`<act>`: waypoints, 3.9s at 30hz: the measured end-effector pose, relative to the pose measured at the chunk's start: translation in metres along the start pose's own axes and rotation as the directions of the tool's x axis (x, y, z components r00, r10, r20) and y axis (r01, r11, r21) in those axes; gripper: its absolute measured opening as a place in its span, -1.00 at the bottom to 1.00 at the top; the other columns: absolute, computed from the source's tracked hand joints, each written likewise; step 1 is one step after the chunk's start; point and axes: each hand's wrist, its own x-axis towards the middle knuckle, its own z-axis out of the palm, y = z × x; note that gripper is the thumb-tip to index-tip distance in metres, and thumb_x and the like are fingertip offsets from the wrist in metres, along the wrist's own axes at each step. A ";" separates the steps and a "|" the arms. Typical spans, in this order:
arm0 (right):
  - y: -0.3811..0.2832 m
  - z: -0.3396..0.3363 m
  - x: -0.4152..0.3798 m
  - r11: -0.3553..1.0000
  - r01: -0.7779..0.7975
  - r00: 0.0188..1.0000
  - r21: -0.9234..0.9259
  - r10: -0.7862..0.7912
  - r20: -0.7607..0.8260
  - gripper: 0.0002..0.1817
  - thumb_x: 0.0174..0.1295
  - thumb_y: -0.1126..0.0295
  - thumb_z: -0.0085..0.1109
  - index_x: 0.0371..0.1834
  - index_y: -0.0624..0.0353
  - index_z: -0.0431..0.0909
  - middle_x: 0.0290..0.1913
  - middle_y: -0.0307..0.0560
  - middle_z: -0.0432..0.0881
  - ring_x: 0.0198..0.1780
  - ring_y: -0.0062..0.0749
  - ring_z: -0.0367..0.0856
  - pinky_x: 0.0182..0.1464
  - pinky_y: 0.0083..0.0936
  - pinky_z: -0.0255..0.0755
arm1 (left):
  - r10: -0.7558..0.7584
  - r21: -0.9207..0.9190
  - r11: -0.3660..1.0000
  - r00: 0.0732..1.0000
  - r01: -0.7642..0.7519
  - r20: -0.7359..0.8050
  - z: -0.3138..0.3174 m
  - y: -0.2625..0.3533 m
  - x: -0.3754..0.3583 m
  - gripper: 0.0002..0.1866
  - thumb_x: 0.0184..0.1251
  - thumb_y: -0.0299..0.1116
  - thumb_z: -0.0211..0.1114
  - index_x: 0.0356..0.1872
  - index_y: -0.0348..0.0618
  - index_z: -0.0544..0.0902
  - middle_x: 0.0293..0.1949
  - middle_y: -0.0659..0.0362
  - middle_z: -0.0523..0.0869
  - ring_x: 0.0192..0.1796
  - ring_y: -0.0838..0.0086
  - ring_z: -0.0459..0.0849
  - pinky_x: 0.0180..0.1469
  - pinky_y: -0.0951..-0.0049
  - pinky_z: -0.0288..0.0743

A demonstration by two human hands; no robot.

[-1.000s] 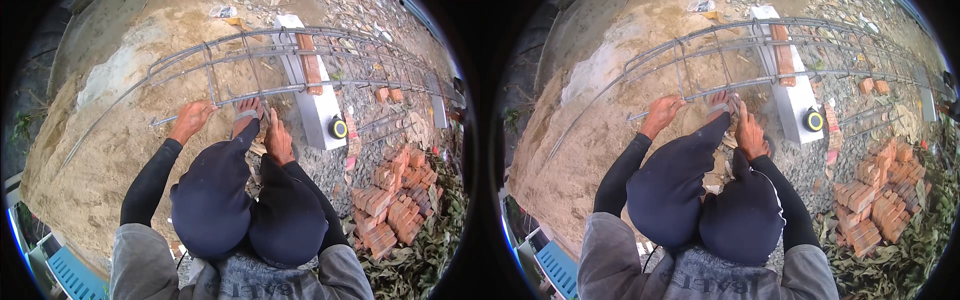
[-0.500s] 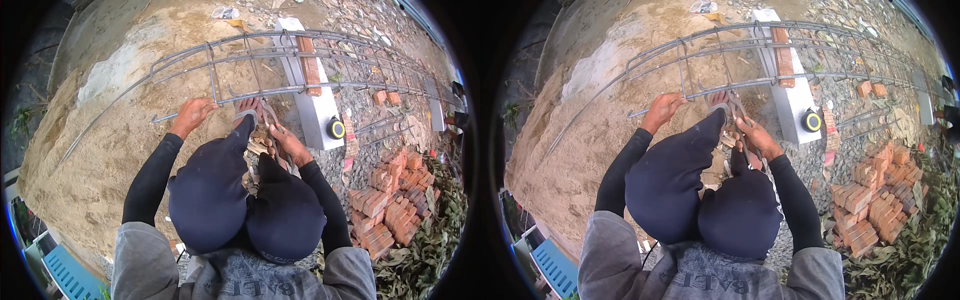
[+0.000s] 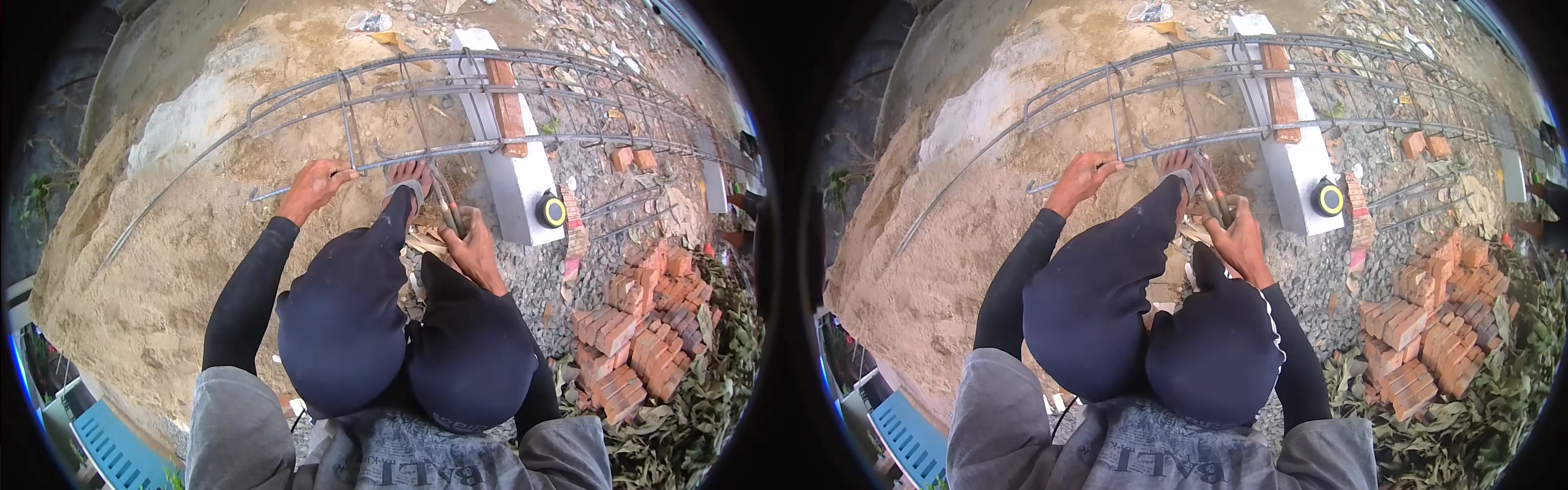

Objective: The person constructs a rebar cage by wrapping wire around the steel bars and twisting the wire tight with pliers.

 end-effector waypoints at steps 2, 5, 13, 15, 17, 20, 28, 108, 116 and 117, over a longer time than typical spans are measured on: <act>-0.006 -0.013 -0.002 0.930 0.082 0.986 -0.359 -0.129 -0.108 -0.48 0.43 0.16 0.21 0.33 0.24 0.45 -0.07 0.23 0.71 -0.16 0.07 0.76 -0.09 -0.08 0.59 | 0.015 -0.029 0.999 1.000 -0.016 -0.025 0.001 0.002 0.000 -0.57 0.45 0.02 0.34 -0.05 -0.17 0.83 -0.15 -0.11 0.82 -0.13 -0.04 0.76 -0.02 0.12 0.56; -0.008 -0.019 0.004 0.944 0.001 1.000 -0.329 0.002 0.011 -0.48 0.48 0.06 0.21 0.35 0.15 0.47 -0.19 0.08 0.68 -0.22 -0.17 0.74 -0.21 -0.23 0.59 | 0.022 -0.006 1.000 0.999 -0.023 -0.029 0.003 -0.001 0.002 -0.58 0.47 0.01 0.33 -0.06 -0.16 0.83 -0.19 -0.11 0.81 -0.13 -0.05 0.75 -0.03 0.12 0.55; -0.015 -0.036 0.014 0.693 -0.585 0.745 0.422 0.253 0.617 -0.45 0.62 0.03 0.04 0.58 -0.09 0.34 -0.20 -0.09 0.73 -0.32 -0.42 0.74 -0.30 -0.52 0.64 | 0.037 0.025 0.999 0.998 -0.036 -0.055 0.003 0.009 -0.006 -0.62 0.48 -0.03 0.34 -0.06 -0.16 0.83 -0.13 -0.10 0.81 -0.08 -0.08 0.73 0.00 0.11 0.56; -0.025 -0.042 0.015 0.702 -0.583 0.746 0.409 0.262 0.612 -0.46 0.63 0.06 0.02 0.58 -0.06 0.35 -0.20 -0.05 0.74 -0.32 -0.39 0.76 -0.31 -0.49 0.64 | 0.061 0.029 0.998 0.994 -0.059 -0.087 0.004 0.011 -0.005 -0.63 0.48 -0.05 0.34 -0.07 -0.17 0.83 -0.12 -0.10 0.81 -0.08 -0.08 0.74 0.01 0.11 0.57; -0.030 -0.042 0.014 0.717 -0.589 0.739 0.372 0.292 0.607 -0.56 0.64 0.06 -0.01 0.45 -0.05 0.42 -0.21 -0.05 0.74 -0.31 -0.40 0.76 -0.30 -0.47 0.63 | 0.086 0.050 0.996 0.989 -0.080 -0.120 0.006 0.009 -0.006 -0.64 0.48 -0.07 0.35 -0.07 -0.18 0.82 -0.12 -0.10 0.81 -0.07 -0.08 0.74 0.01 0.10 0.57; -0.020 -0.031 0.016 0.648 -0.651 0.702 0.395 0.316 0.638 -0.61 0.65 0.01 -0.02 0.33 -0.05 0.45 -0.28 -0.12 0.69 -0.34 -0.43 0.71 -0.32 -0.48 0.60 | 0.078 0.088 0.994 0.990 -0.068 -0.115 0.007 0.007 -0.005 -0.62 0.45 0.00 0.35 -0.08 -0.12 0.83 -0.06 -0.02 0.83 -0.01 -0.06 0.76 -0.02 0.05 0.60; 0.023 0.012 0.002 0.375 -0.581 0.784 0.723 0.021 0.620 -0.41 0.53 -0.11 0.15 0.36 0.11 0.41 -0.43 -0.26 0.44 -0.45 -0.46 0.51 -0.32 -0.43 0.56 | 0.064 0.060 0.997 0.988 -0.056 -0.139 0.009 0.015 -0.012 -0.65 0.47 -0.09 0.37 -0.07 -0.20 0.82 -0.13 -0.12 0.80 -0.06 -0.11 0.73 -0.02 0.06 0.57; 0.085 -0.022 0.048 0.955 -0.248 0.924 0.164 0.182 0.336 -0.41 0.53 0.12 0.17 0.45 0.26 0.37 -0.01 0.08 0.71 -0.09 -0.14 0.67 0.01 -0.25 0.54 | 0.143 0.088 0.989 0.921 -0.119 -0.362 0.043 -0.007 -0.009 -0.73 0.29 -0.09 0.35 -0.39 -0.06 0.79 -0.38 0.02 0.78 -0.22 0.01 0.76 -0.23 0.00 0.54; 0.049 -0.004 0.040 0.999 -0.023 0.963 -0.043 0.034 0.267 -0.39 0.48 0.13 0.19 0.45 0.26 0.36 0.00 0.08 0.69 -0.07 -0.11 0.66 0.02 -0.22 0.54 | 0.159 0.126 0.985 0.903 -0.118 -0.399 0.045 -0.002 -0.013 -0.75 0.24 -0.11 0.37 -0.38 -0.05 0.83 -0.38 0.02 0.79 -0.25 0.03 0.78 -0.25 0.04 0.56; 0.045 -0.002 0.039 0.998 -0.003 0.966 -0.061 0.019 0.259 -0.39 0.47 0.13 0.20 0.45 0.26 0.36 0.00 0.09 0.68 -0.06 -0.10 0.65 0.02 -0.22 0.54 | 0.164 0.116 0.985 0.898 -0.128 -0.408 0.046 -0.002 -0.014 -0.75 0.24 -0.12 0.37 -0.38 -0.05 0.83 -0.38 0.02 0.79 -0.24 0.03 0.78 -0.25 0.05 0.56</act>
